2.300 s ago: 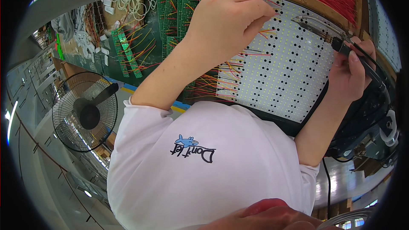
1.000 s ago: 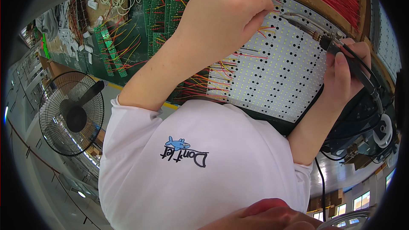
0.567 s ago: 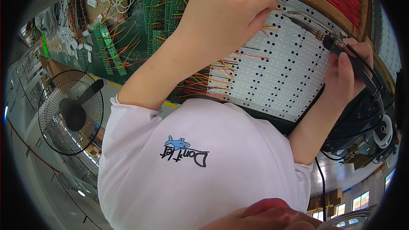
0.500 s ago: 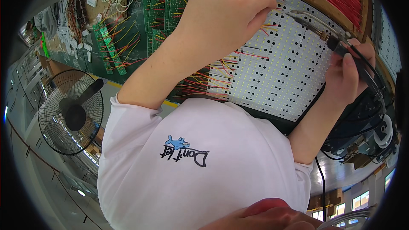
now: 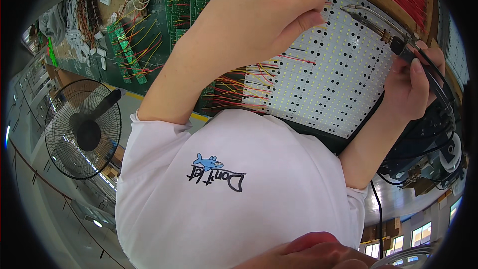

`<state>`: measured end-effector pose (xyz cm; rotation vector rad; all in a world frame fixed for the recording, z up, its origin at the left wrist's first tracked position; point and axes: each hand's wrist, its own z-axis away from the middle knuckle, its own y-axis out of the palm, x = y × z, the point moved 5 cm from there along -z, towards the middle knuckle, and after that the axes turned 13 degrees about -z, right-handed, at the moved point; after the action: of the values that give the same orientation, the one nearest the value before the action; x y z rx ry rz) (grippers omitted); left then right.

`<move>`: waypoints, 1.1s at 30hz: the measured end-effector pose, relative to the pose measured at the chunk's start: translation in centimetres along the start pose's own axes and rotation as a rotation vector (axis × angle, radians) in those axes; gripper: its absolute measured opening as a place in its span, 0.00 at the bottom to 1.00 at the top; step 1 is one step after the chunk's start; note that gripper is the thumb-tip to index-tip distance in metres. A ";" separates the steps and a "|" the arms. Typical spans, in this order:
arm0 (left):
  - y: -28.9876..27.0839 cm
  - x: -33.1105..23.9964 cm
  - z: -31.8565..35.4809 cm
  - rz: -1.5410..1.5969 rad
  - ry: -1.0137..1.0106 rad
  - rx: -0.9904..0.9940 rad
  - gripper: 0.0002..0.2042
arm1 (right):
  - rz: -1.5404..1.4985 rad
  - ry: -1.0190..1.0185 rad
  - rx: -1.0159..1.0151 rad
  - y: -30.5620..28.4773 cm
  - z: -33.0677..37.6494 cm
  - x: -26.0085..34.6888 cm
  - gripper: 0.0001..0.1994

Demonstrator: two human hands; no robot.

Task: The person arranges wired circuit boards onto an LED panel and solders the wires to the board using a soldering iron.

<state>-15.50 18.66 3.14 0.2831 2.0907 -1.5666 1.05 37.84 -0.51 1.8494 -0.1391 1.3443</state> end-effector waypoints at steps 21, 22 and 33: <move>0.9 0.5 -0.1 -0.081 -0.103 -0.046 0.05 | -0.057 0.000 0.129 -1.2 0.0 -0.3 0.09; 1.0 0.4 -0.3 -0.081 -0.101 -0.044 0.05 | -0.057 -0.001 0.127 -1.7 0.1 -0.1 0.09; 0.7 0.3 -0.3 -0.121 -0.088 -0.018 0.05 | 0.051 0.066 0.187 -0.5 -0.1 -0.4 0.10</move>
<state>-15.50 19.15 2.43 0.0806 2.0860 -1.5982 1.08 38.10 -1.06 1.9642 -0.0267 1.4947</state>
